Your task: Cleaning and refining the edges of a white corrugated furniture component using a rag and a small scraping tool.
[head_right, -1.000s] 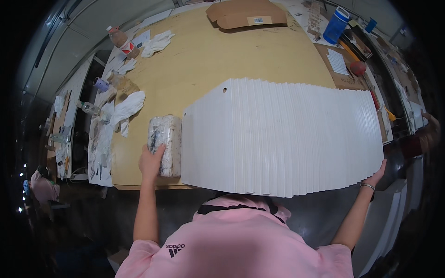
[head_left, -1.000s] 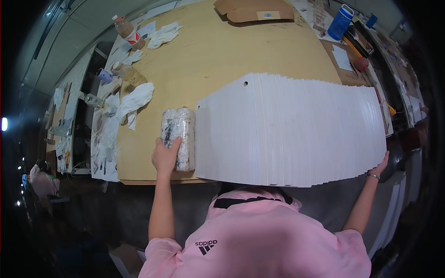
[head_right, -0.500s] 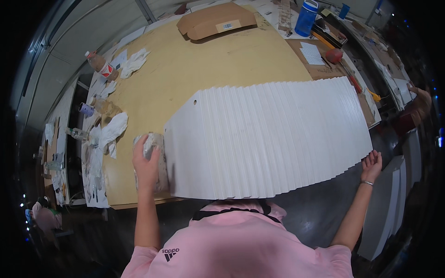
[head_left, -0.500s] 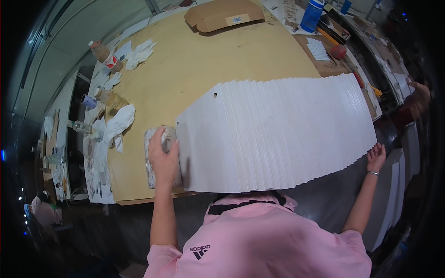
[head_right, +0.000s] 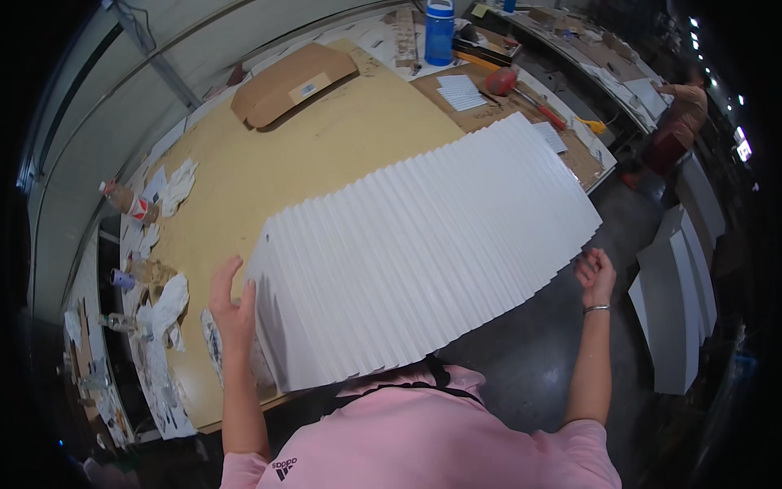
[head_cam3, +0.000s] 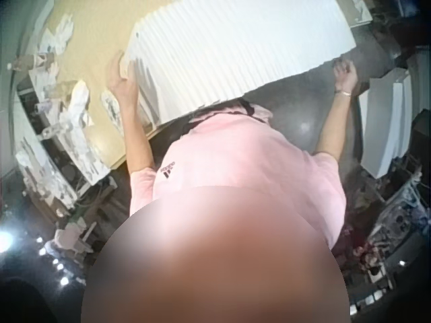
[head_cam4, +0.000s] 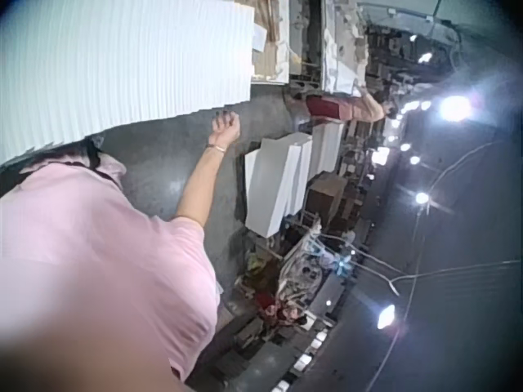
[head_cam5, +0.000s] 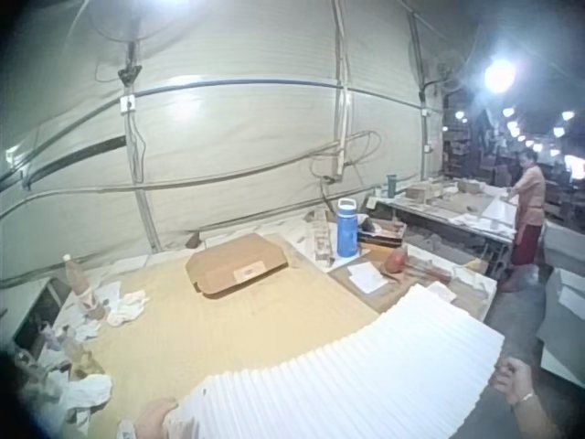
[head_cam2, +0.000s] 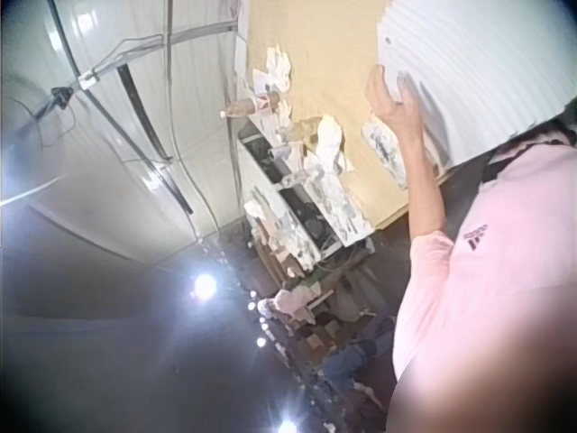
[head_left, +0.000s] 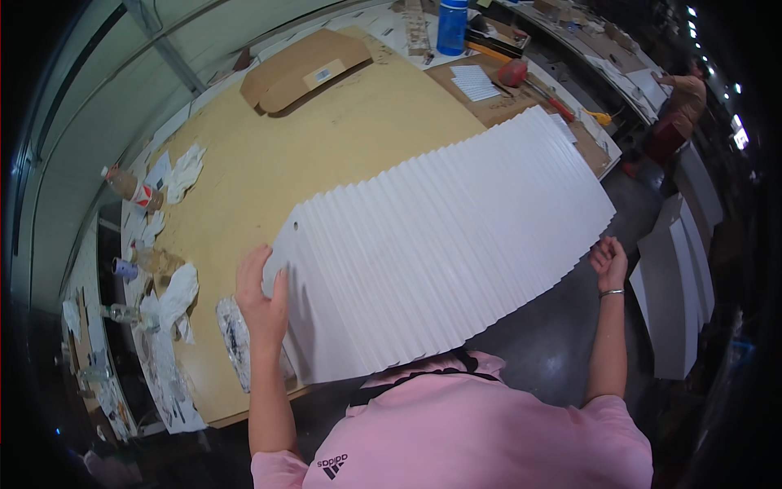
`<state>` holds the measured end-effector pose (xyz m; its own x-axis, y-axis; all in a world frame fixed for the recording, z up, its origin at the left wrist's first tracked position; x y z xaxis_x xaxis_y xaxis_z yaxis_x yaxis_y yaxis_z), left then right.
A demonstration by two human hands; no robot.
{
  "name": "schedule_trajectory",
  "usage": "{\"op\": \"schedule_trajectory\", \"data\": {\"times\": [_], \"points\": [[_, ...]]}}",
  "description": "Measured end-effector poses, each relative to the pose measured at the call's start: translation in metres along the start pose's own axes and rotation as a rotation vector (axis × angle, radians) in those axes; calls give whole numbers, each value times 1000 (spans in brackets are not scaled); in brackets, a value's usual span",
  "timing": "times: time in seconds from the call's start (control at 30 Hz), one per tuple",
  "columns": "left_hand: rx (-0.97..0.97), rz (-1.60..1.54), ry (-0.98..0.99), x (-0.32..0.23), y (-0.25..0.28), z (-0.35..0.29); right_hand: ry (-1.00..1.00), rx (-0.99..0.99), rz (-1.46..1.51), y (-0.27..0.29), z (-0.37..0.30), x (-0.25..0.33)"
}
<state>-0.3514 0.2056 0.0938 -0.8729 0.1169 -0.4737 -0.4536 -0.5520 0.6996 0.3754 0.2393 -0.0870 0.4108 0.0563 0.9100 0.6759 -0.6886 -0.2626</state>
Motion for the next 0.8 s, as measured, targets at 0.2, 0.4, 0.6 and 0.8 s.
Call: {"op": "schedule_trajectory", "data": {"times": [0.2,0.4,0.6,0.8], "points": [[-47,48,356,64,27,-51,-161,-27,-241,28,-26,-57],[-168,-55,588,118,76,-118,-120,91,97,-41,-36,-25],[-111,9,632,100,62,-145,84,166,234,-119,-53,40],[-136,-137,663,106,64,-161,49,54,357,-128,-34,10]]}}
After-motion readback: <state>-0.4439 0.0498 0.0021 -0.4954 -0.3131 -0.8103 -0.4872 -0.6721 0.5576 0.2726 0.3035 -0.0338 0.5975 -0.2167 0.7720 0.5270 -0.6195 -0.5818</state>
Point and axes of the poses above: each hand's wrist, its own z-axis towards the middle knuckle, its own y-axis out of the back of the hand, x = y × z, the point moved 8 cm from there along z, towards the middle knuckle, and after that the axes turned 5 degrees about z, right-handed, at the moved point
